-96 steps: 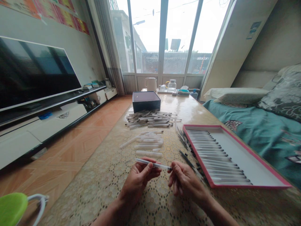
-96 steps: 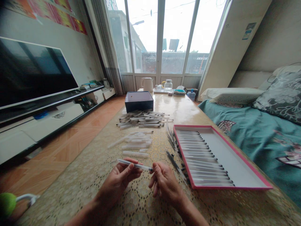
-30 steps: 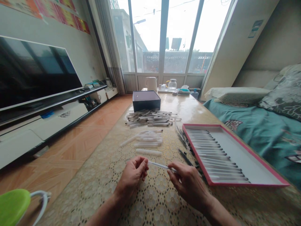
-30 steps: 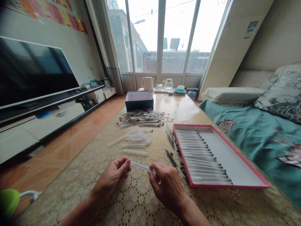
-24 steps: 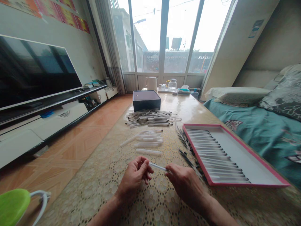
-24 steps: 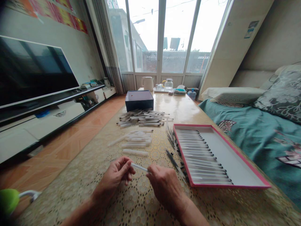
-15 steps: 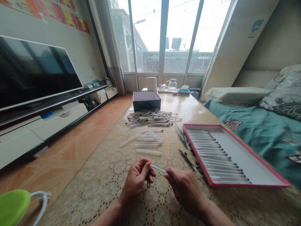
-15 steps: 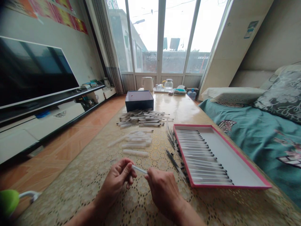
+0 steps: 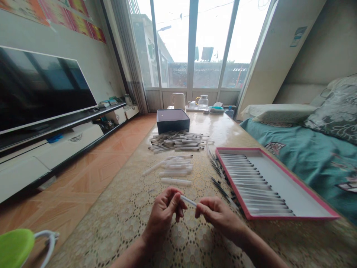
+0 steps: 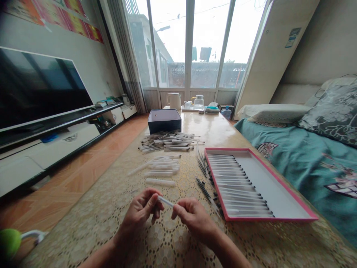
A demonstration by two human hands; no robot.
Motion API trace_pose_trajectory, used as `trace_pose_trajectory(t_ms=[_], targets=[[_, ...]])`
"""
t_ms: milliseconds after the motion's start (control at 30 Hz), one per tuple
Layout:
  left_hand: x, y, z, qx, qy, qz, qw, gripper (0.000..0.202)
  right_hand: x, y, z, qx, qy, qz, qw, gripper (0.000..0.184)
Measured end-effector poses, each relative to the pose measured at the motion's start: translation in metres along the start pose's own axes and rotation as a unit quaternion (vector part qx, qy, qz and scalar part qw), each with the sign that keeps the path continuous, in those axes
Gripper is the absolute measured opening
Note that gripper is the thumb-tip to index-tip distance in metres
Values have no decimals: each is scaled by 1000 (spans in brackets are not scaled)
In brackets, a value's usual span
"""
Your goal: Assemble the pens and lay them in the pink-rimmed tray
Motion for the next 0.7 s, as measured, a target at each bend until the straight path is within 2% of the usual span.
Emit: trace_pose_trajectory(t_ms=[133, 200, 300, 367, 433, 467, 567, 700], targets=[[7, -5, 6, 20, 17, 1, 1000, 48, 41, -20, -7, 16, 90, -44, 995, 35], [11, -8, 7, 32, 30, 7, 999, 49, 66, -31, -13, 16, 102, -57, 993, 33], [14, -7, 7, 28, 50, 11, 998, 44, 113, -44, -16, 30, 128, -187, 974, 24], [14, -7, 7, 25, 57, 12, 998, 40, 153, -41, -10, 12, 173, -331, 927, 19], [13, -7, 7, 23, 61, 12, 998, 38, 194, -29, 0, -47, 229, -474, 849, 19], [13, -7, 7, 24, 63, 12, 998, 38, 212, -22, 8, -78, 246, -545, 798, 20], [14, -7, 7, 30, 68, 11, 997, 37, 247, 0, 33, -110, 269, -589, 754, 20], [15, -10, 6, 40, 68, 12, 997, 36, 263, 23, 64, -127, 276, -609, 733, 23]])
Point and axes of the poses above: each hand's wrist, its own z-axis towards the middle knuckle, its own x-axis out of the back of the hand, y = z × x, the point moved 9 cm from there along z, towards the middle knuckle, and after that the axes turned 3 degrees about -z, right-handed, at the moved point
